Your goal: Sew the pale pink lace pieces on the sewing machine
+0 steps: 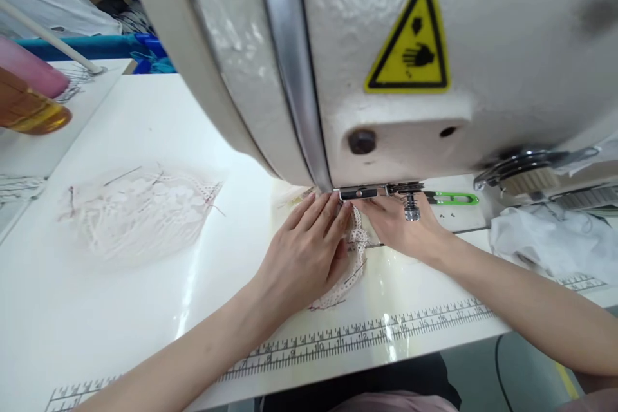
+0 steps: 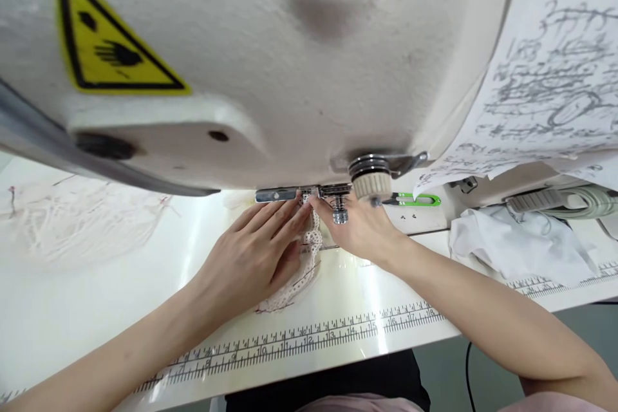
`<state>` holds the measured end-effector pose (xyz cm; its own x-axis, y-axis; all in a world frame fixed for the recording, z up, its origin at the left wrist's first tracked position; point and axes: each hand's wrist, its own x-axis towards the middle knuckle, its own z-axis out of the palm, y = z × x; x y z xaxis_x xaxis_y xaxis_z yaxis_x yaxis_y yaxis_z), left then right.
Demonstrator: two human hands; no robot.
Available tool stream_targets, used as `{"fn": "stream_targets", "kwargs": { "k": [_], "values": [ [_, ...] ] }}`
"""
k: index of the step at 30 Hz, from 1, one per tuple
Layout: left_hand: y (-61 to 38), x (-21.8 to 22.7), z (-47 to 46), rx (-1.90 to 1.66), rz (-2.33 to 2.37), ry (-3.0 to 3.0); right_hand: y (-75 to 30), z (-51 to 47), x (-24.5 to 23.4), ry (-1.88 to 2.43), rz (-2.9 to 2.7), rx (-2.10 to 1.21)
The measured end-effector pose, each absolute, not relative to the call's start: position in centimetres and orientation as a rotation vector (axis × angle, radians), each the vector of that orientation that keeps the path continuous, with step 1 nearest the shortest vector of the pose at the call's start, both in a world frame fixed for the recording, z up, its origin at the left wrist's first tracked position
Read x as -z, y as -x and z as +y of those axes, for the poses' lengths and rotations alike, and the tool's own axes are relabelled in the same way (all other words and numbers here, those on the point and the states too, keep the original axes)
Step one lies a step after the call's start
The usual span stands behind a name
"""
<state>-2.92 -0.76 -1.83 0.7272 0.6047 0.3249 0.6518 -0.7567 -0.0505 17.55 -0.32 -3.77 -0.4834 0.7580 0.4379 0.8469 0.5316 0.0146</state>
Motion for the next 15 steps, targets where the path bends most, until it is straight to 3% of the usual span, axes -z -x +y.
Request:
{"fn": "stream_targets", "kwargs": {
  "k": [15],
  "values": [
    [3.00,2.07,-0.78,0.443,-1.041,2.749,-17.60,0.06,3.81,1.255,-2.592,0.568]
  ]
}}
